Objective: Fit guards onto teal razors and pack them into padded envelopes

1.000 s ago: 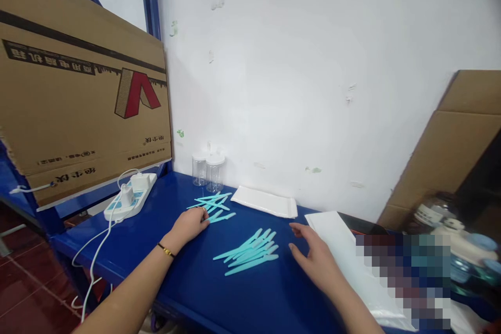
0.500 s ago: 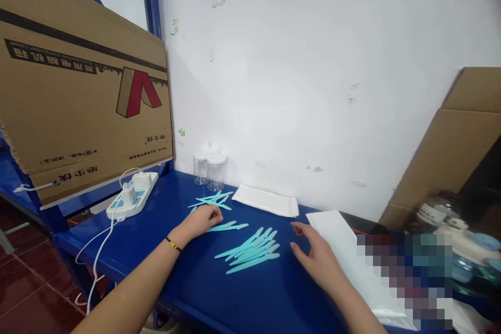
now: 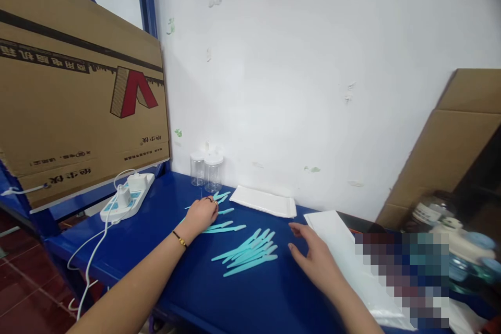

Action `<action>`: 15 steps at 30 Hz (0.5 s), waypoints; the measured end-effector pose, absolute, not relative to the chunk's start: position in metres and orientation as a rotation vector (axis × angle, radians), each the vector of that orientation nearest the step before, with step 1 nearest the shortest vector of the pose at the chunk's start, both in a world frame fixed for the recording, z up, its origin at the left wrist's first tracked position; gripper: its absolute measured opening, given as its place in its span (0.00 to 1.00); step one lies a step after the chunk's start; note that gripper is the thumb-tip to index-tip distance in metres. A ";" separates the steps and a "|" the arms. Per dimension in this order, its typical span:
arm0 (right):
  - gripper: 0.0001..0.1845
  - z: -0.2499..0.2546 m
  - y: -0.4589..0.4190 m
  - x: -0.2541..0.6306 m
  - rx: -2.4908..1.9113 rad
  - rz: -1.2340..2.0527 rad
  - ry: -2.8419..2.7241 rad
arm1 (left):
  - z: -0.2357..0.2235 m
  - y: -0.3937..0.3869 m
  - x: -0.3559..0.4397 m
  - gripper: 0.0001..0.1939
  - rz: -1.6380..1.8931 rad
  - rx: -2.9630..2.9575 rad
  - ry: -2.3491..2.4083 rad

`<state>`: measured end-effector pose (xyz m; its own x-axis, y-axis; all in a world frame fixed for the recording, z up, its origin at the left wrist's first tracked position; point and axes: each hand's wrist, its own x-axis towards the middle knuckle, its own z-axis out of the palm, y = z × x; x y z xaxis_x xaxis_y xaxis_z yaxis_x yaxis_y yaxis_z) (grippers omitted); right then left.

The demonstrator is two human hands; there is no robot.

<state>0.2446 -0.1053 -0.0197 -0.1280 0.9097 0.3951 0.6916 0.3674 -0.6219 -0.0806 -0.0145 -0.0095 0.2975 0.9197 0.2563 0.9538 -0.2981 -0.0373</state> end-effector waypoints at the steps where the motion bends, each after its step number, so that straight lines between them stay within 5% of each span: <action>1: 0.20 -0.020 -0.105 0.245 -1.387 0.367 -1.887 | -0.011 -0.020 -0.079 0.12 -0.280 -2.405 -1.751; 8: 0.21 -0.020 -0.105 0.245 -1.390 0.359 -1.865 | -0.020 -0.063 -0.067 0.23 -0.648 -2.810 -1.853; 15: 0.23 -0.022 -0.107 0.241 -1.345 0.440 -1.944 | -0.027 -0.088 -0.010 0.31 -0.546 -2.816 -1.964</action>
